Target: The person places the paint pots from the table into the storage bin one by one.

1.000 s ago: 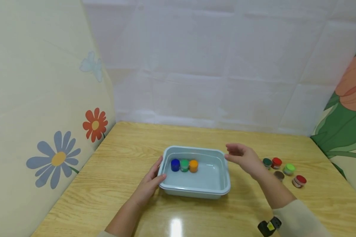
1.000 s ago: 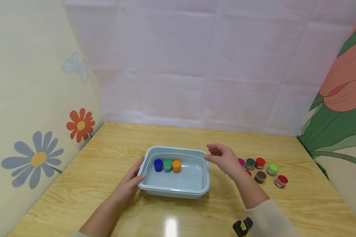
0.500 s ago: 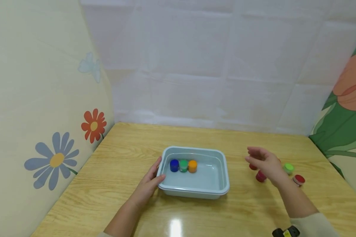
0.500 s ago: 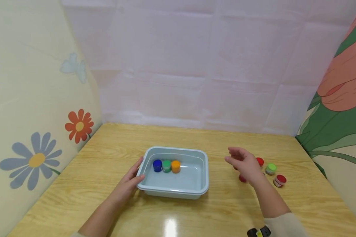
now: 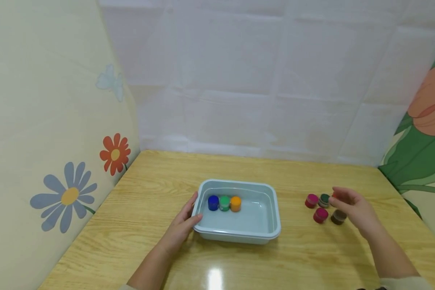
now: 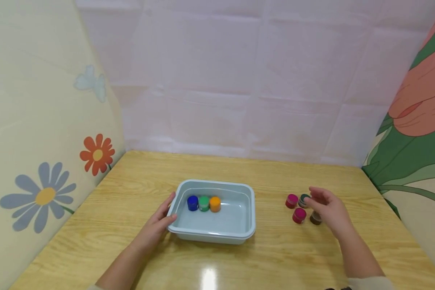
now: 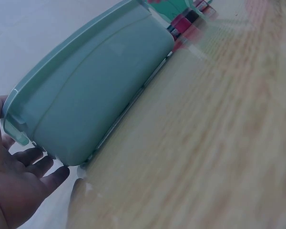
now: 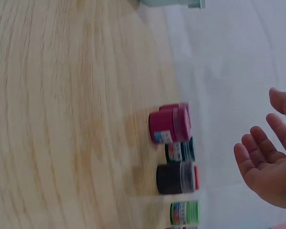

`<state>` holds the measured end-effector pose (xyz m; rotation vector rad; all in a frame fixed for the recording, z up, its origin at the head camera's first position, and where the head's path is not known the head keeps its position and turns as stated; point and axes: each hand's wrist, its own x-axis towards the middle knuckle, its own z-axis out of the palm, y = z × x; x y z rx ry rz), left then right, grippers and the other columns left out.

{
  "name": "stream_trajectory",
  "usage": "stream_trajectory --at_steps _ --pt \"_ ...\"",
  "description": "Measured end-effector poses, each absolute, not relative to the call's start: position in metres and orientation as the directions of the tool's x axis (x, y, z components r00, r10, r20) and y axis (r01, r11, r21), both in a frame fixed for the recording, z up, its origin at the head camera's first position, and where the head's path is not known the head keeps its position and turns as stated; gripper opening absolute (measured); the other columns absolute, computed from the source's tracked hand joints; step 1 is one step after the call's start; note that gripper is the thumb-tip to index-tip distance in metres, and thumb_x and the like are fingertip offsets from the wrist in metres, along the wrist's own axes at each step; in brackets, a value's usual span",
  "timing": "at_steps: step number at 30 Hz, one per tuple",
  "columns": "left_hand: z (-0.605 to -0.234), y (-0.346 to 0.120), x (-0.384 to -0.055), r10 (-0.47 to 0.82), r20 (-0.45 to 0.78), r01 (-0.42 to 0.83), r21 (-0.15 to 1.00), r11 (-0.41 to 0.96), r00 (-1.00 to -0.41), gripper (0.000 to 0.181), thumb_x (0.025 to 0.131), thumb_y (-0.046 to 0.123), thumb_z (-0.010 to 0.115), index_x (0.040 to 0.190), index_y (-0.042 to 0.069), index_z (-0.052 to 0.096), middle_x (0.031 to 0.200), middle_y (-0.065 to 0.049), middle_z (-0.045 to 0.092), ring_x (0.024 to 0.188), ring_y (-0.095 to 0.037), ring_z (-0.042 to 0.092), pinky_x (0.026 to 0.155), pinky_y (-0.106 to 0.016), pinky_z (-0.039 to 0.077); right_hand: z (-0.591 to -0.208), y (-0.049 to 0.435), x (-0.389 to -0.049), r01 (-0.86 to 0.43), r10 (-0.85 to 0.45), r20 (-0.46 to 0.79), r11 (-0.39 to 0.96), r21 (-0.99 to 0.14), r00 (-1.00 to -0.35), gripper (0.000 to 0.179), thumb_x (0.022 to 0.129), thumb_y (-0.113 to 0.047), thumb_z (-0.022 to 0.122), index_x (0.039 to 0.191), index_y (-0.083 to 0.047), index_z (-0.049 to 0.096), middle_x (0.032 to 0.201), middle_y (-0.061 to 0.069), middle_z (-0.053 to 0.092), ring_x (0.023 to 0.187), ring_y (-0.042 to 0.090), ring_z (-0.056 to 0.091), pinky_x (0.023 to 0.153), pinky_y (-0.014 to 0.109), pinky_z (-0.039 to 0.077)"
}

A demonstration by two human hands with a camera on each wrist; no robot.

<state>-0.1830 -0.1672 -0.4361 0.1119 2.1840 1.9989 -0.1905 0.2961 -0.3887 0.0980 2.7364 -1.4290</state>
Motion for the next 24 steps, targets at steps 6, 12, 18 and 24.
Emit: stream_trajectory --at_steps 6,12,18,24 --pt "-0.436 -0.167 -0.183 0.177 -0.073 -0.059 0.994 0.088 -0.982 0.067 0.099 0.015 0.051 0.158 0.019 0.020 0.161 -0.020 0.023 0.149 -0.038 0.020 0.120 -0.056 0.019 -0.397 0.321 -0.186 0.136 0.077 -0.113 0.527 -0.839 -0.991 0.073 0.098 -0.043 0.055 0.151 0.001 0.029 0.134 0.009 0.052 0.086 -0.019 0.045 0.071 0.021 0.048" --pt "-0.436 -0.167 -0.183 0.173 -0.077 -0.063 0.994 0.088 -0.982 0.067 0.098 0.015 0.051 0.158 0.020 0.020 0.161 -0.020 0.023 0.149 -0.038 0.020 0.120 -0.056 0.018 -0.405 0.338 -0.180 0.176 0.126 -0.127 0.554 -0.814 -0.984 0.076 0.097 -0.046 0.054 0.150 0.002 0.029 0.133 0.012 0.052 0.087 -0.017 0.042 0.072 0.016 0.050" --pt "-0.438 -0.168 -0.184 0.166 -0.093 -0.078 0.993 0.093 -0.982 0.067 0.099 0.017 0.052 0.158 0.022 0.020 0.162 -0.018 0.022 0.150 -0.037 0.018 0.121 -0.056 0.018 -0.414 0.351 -0.177 0.206 0.192 -0.118 0.546 -0.812 -0.974 0.076 0.098 -0.045 0.055 0.150 0.004 0.029 0.120 0.000 0.059 0.083 -0.021 0.041 0.069 0.013 0.048" --pt "-0.439 -0.168 -0.185 0.163 -0.094 -0.079 0.992 0.098 -0.982 0.067 0.099 0.016 0.051 0.158 0.022 0.020 0.162 -0.017 0.023 0.150 -0.037 0.019 0.121 -0.055 0.018 -0.421 0.364 -0.176 0.239 0.250 -0.124 0.509 -0.827 -0.960 0.077 0.096 -0.045 0.057 0.150 0.003 0.030 0.098 -0.035 0.044 0.083 -0.022 0.039 0.068 0.009 0.044"
